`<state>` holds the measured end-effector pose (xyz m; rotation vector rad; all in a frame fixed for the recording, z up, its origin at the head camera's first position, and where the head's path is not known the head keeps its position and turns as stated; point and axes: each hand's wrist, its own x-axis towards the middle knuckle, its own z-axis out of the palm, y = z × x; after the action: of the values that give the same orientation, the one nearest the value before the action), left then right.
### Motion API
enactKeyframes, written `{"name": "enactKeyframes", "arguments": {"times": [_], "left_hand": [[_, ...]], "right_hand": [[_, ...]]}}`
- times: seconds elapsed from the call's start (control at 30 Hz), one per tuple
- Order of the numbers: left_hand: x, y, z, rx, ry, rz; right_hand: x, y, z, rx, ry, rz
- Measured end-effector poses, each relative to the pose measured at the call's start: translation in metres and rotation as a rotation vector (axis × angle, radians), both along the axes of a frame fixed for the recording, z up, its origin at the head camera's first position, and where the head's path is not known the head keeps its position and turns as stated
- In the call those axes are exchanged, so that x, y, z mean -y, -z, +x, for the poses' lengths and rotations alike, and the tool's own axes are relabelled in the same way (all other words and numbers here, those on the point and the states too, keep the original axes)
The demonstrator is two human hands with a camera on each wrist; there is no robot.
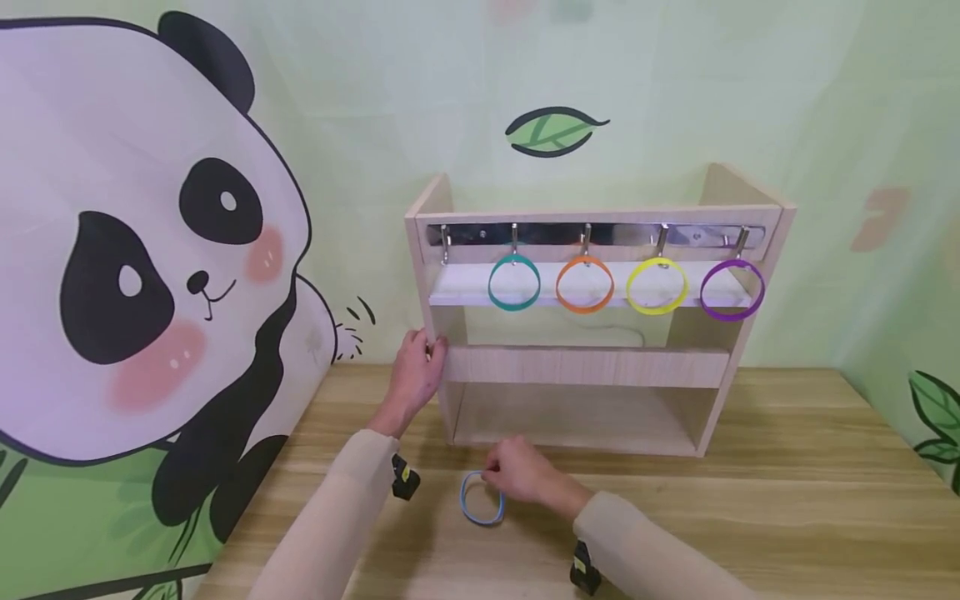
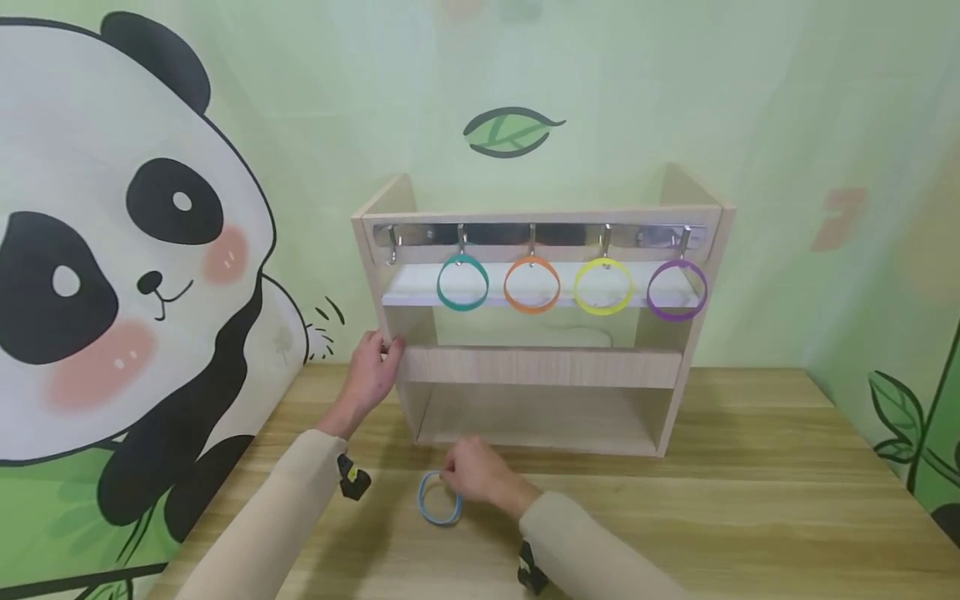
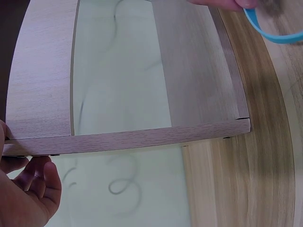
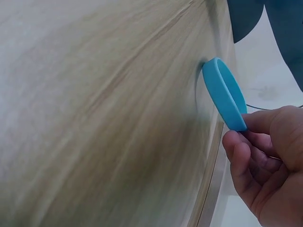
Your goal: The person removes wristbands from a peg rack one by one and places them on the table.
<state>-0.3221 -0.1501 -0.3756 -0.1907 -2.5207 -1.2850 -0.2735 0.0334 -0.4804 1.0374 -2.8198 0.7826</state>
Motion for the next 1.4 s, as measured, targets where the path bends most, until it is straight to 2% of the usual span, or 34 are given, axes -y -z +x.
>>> {"name": "enactKeyframes", "arguments": {"times": [0.17, 0.53, 0.87, 1.1, 1.4], "left_hand": [[0.002, -0.001, -0.003, -0.028, -0.016, -0.004], [0.003, -0.002, -0.002, 0.003, -0.002, -0.009], [0.001, 0.002, -0.002, 0.013, -0.010, -0.007], [-0.001, 0.004, -0.001, 0.021, -0.009, -0.002], [-0.001, 0.004, -0.002, 0.009, -0.021, -0.006]], "right_hand": [[0.003, 0.000, -0.003, -0.035, 0.003, 0.022], [0.003, 0.002, -0.003, -0.028, -0.016, 0.069], [-0.001, 0.005, 0.000, 0.084, -0.029, 0.064], [-0.004, 0.007, 0.003, 0.122, -0.013, 0.053], [-0.014, -0.002, 0.007, 0.054, -0.022, 0.068]]}}
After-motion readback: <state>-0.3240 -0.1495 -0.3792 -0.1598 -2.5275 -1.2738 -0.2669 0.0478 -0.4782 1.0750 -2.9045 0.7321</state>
